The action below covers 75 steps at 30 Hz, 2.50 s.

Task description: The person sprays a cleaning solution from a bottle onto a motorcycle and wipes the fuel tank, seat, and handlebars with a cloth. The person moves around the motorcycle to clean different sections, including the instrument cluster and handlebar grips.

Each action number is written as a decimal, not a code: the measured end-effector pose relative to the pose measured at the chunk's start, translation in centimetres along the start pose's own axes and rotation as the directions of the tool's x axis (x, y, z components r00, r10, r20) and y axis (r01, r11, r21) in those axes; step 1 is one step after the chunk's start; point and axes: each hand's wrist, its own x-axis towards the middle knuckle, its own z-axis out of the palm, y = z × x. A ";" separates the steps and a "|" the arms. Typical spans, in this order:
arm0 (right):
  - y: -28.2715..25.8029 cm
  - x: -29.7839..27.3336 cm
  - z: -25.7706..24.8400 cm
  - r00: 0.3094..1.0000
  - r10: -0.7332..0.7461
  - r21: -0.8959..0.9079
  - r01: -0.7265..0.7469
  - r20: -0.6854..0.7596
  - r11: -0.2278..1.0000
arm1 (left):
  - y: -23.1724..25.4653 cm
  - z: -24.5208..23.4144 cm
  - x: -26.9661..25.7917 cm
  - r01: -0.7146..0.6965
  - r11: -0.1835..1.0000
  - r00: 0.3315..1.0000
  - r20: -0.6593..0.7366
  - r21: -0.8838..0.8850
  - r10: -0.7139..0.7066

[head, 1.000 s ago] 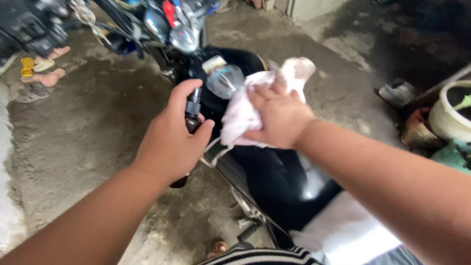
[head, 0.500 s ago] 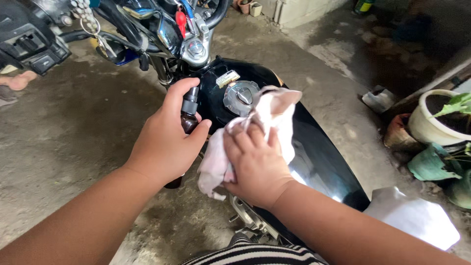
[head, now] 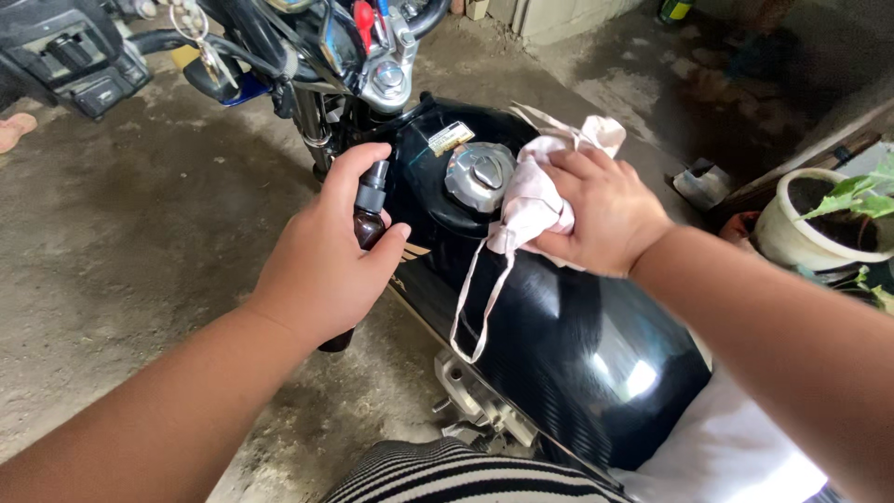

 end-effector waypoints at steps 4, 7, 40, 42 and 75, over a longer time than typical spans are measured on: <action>-4.7 -1.8 -1.3 0.993 0.109 -0.048 -0.106 0.045 0.993 | -0.3 0.0 0.1 -0.012 1.000 1.000 -0.029 0.002 0.012; -9.7 -2.1 -2.3 0.949 0.231 -0.123 -0.208 0.216 0.970 | -0.4 0.2 0.4 -0.016 1.000 0.999 -0.050 -0.002 0.016; -4.8 -4.8 -0.1 0.963 0.263 -0.006 -0.263 0.057 0.965 | -2.1 0.3 0.6 -0.095 0.989 0.995 -0.026 -0.115 0.092; -2.9 -3.7 0.1 0.923 0.367 0.130 -0.380 0.116 0.916 | -2.1 0.2 0.4 -0.114 0.986 0.993 -0.026 -0.117 0.112; -2.7 -7.7 1.0 0.975 0.177 0.180 -0.199 0.133 0.963 | 2.4 3.4 2.0 -0.031 0.999 0.999 -0.026 -0.034 0.030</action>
